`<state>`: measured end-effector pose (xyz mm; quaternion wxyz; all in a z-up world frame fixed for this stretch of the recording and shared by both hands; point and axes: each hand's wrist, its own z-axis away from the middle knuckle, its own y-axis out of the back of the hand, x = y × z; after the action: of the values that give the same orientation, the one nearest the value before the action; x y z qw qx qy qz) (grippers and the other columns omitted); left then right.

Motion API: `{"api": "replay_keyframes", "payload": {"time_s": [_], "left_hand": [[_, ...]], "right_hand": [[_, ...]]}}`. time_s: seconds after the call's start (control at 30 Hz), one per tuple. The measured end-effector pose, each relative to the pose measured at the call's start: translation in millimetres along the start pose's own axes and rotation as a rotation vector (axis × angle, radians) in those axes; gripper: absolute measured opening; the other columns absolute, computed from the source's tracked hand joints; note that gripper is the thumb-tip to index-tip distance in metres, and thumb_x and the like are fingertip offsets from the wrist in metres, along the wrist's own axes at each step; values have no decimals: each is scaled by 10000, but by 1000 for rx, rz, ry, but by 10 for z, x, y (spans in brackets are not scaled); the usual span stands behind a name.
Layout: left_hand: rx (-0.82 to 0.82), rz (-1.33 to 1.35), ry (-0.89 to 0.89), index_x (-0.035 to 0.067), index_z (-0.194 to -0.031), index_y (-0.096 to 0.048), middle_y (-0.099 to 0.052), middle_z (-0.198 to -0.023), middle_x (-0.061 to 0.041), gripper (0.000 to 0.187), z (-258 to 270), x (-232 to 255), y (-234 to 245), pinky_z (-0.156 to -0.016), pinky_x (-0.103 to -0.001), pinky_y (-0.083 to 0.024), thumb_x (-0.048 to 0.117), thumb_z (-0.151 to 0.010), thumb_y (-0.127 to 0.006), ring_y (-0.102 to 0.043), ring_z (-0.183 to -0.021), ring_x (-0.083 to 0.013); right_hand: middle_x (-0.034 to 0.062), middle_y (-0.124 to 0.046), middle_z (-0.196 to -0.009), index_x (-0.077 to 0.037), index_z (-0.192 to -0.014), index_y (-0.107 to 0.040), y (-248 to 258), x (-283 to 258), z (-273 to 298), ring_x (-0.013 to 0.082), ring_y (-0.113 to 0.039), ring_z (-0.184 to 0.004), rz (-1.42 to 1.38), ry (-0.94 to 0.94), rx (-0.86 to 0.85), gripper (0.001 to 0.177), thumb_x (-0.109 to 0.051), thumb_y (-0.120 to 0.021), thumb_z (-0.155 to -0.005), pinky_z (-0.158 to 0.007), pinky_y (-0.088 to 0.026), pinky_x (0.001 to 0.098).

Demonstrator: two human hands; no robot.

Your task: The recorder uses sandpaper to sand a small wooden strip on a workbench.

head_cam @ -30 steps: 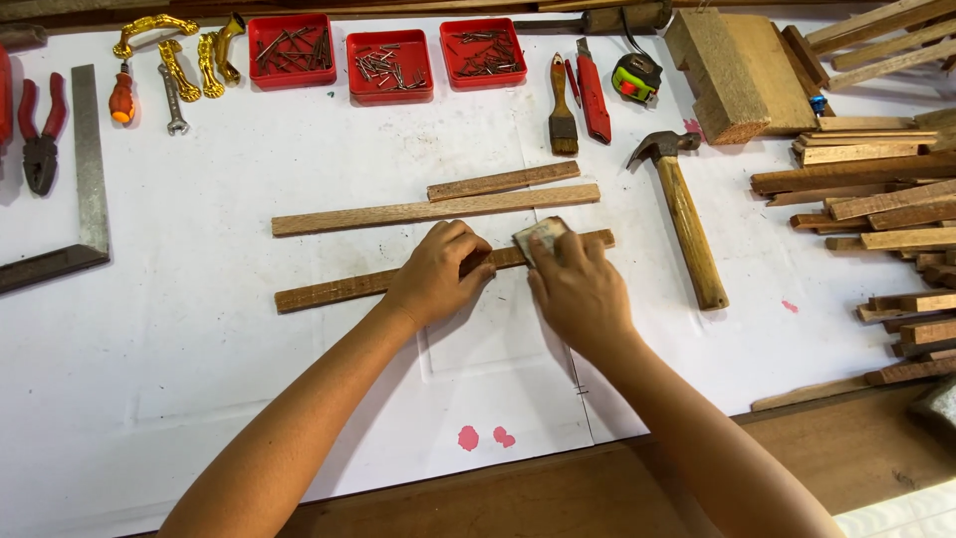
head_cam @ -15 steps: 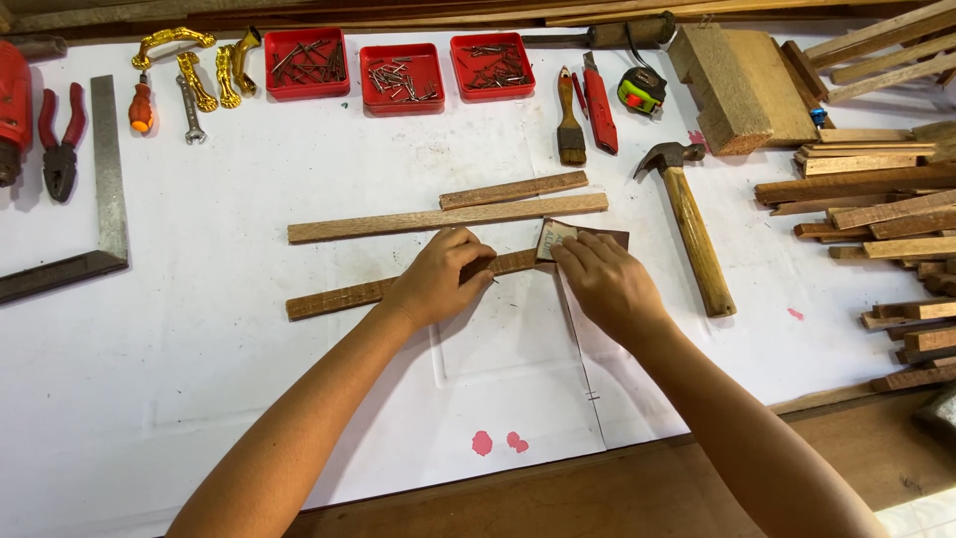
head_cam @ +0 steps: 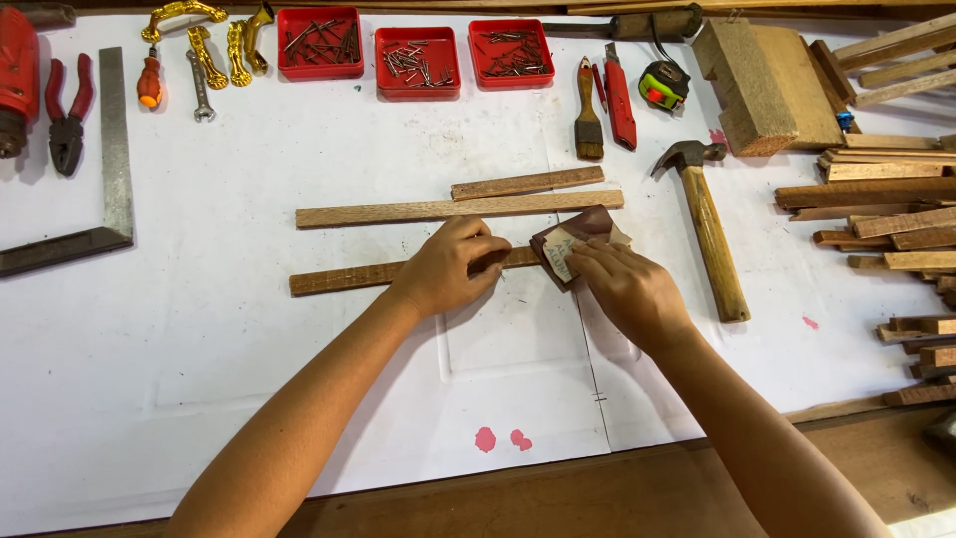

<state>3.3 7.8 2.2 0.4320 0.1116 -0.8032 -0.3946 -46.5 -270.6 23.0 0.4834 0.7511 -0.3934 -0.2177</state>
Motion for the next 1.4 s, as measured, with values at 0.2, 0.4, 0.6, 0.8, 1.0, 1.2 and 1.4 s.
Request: {"api": "replay_keyframes", "payload": {"time_s": [0.2, 0.4, 0.6, 0.8, 1.0, 1.2, 1.4], "left_hand": [[46, 7, -82, 93, -1075, -793, -670, -1028, -38, 233, -9, -57, -58, -894, -351, -563, 151, -850, -767, -615, -1007, -214], [38, 25, -38, 86, -1038, -799, -686, -1029, -27, 191, 19, -109, -38, -891, -330, -571, 162, -866, -764, -621, -1014, -194], [37, 27, -19, 77, -1007, -798, -700, -1002, -20, 177, 5, -106, -49, -880, -324, -579, 147, -848, -759, -616, -978, -186], [71, 39, -62, 66, -939, -757, -701, -952, -42, 139, -1, -144, -54, -871, -361, -573, 148, -828, -766, -627, -952, -212], [37, 45, -24, 70, -864, -688, -659, -934, -53, 123, 17, -170, -23, -876, -369, -561, 159, -842, -769, -631, -961, -222], [49, 31, -45, 69, -853, -692, -636, -934, -35, 70, 42, -173, -38, -854, -347, -580, 111, -829, -743, -619, -948, -204], [67, 30, -77, 54, -877, -701, -622, -950, -50, 92, 73, -211, -33, -807, -344, -580, 121, -861, -763, -630, -921, -213]], "right_hand": [[83, -763, -1137, -46, -1131, -743, -128, -377, -260, 220, -728, -1076, 8, 86, 82, 245, -62, -722, -888, -845, -635, 319], [46, -748, -1036, -63, -1138, -747, 89, -330, -299, 200, -724, -924, 25, 42, -70, 331, -21, -735, -810, -662, -626, 290], [46, -743, -1002, -75, -1071, -743, 86, 9, -134, 192, -724, -917, -4, -65, -69, 219, -37, -718, -856, -664, -635, 314], [58, -719, -1019, -34, -1127, -728, -157, -471, -337, 195, -715, -926, -33, -2, -10, 218, -10, -696, -912, -678, -640, 295], [54, -713, -1030, -38, -1124, -727, -45, -364, -299, 208, -714, -951, -2, 44, -61, 286, 19, -687, -847, -681, -641, 297], [45, -712, -1027, -47, -1130, -714, -5, -307, -236, 195, -715, -947, 65, -30, -123, 284, 41, -685, -862, -742, -646, 304], [75, -682, -967, -22, -1162, -719, -57, -776, -437, 225, -702, -882, 62, -64, -76, 356, 53, -670, -818, -690, -633, 305]]}}
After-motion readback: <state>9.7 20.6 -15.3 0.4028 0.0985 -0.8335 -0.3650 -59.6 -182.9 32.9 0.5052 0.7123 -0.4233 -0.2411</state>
